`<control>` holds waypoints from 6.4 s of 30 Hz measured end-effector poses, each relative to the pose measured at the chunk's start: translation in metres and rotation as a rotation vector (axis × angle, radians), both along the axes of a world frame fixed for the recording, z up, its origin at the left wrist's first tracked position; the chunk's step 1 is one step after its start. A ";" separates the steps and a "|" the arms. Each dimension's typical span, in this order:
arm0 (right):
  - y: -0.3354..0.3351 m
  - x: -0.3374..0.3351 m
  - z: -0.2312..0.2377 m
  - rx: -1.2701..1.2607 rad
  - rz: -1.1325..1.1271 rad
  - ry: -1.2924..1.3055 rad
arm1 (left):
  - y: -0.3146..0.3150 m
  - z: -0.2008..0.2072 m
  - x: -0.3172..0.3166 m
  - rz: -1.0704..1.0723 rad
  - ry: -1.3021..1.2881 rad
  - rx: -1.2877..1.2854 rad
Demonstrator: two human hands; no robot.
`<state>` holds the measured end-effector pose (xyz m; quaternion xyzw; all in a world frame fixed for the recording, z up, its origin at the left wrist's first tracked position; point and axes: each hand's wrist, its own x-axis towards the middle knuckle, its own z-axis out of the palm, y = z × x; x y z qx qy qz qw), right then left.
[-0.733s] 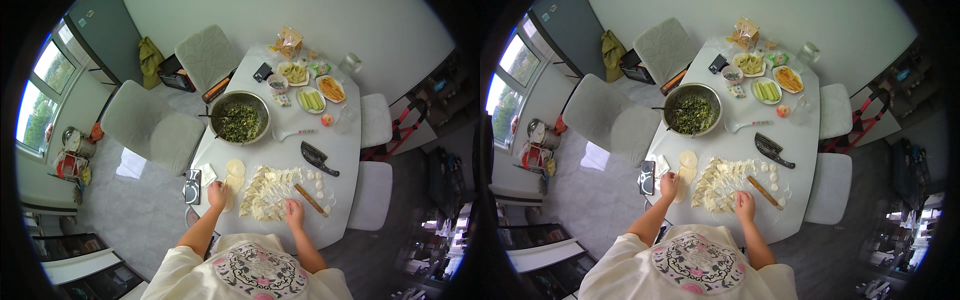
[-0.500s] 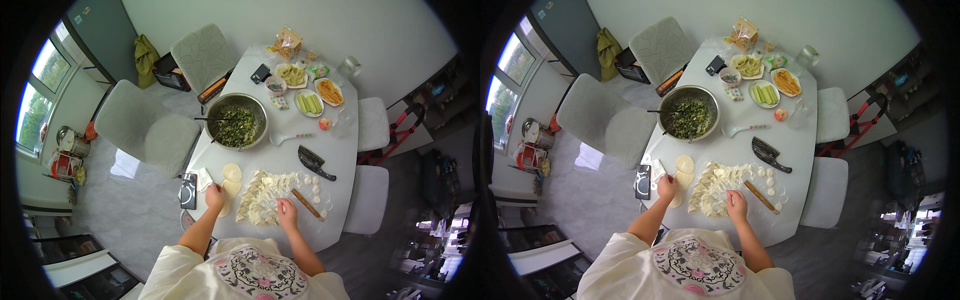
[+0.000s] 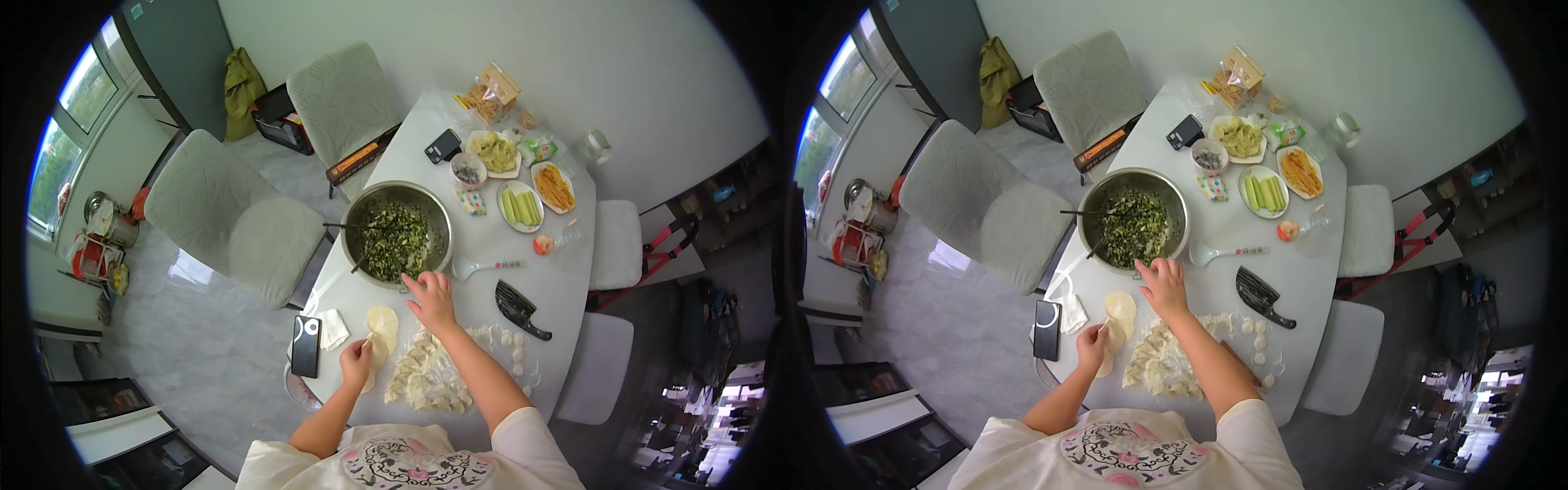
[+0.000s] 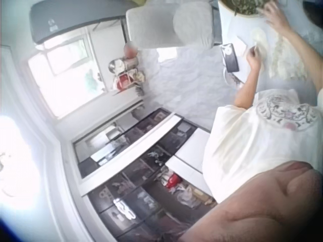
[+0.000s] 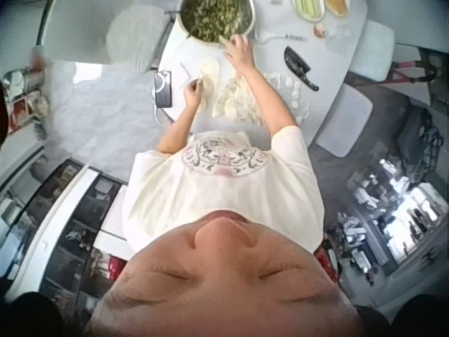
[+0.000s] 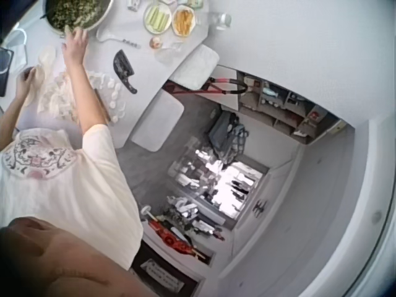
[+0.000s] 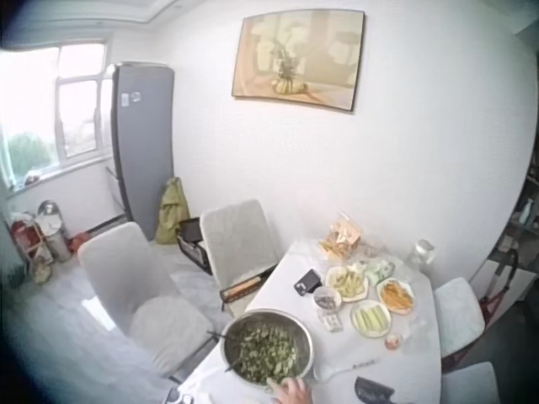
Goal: The person repeatedly scoops green vegetable filling into round dough wrappers and folds them into dumplings. The finished dumplings are placed on the table next to the work area.
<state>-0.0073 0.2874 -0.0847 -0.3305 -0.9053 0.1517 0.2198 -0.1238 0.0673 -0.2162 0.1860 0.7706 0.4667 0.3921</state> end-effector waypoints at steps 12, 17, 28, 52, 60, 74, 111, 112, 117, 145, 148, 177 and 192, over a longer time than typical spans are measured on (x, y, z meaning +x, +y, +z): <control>0.072 -0.062 -0.032 -0.353 0.167 0.024 | 0.018 0.076 -0.039 0.178 -0.982 0.345; 0.072 -0.067 -0.035 -0.272 0.452 0.131 | 0.039 0.095 -0.039 0.134 -1.038 0.286; 0.083 -0.012 -0.014 -0.246 0.157 0.061 | 0.061 0.098 -0.030 0.170 -1.008 0.294; 0.078 -0.001 -0.013 -1.409 -0.511 0.847 | 0.124 0.131 -0.032 0.325 -0.858 0.392; 0.009 -0.020 0.025 -0.799 -0.307 0.885 | 0.197 0.143 -0.037 0.521 -1.087 0.513; 0.007 0.012 0.023 0.087 0.131 0.357 | 0.214 0.149 -0.047 0.450 -1.180 0.520; -0.003 0.021 0.039 -0.113 -0.041 0.515 | 0.202 0.147 -0.041 0.430 -1.278 0.606; -0.004 0.020 0.038 -0.176 -0.086 0.564 | 0.201 0.149 -0.040 0.431 -1.282 0.608; -0.006 0.020 0.034 -0.056 0.025 0.454 | 0.201 0.143 -0.037 0.465 -1.313 0.611; -0.007 0.010 0.045 -0.737 -0.319 0.824 | 0.188 0.135 -0.041 0.392 -1.302 0.649; -0.005 0.007 0.039 -0.741 -0.372 0.917 | 0.179 0.132 -0.044 0.408 -1.262 0.642; -0.015 0.003 0.060 0.252 0.245 0.378 | 0.111 0.200 -0.035 0.164 -1.221 0.582; -0.043 0.041 0.144 -0.158 0.077 0.532 | 0.079 0.261 0.008 -0.382 -0.747 0.568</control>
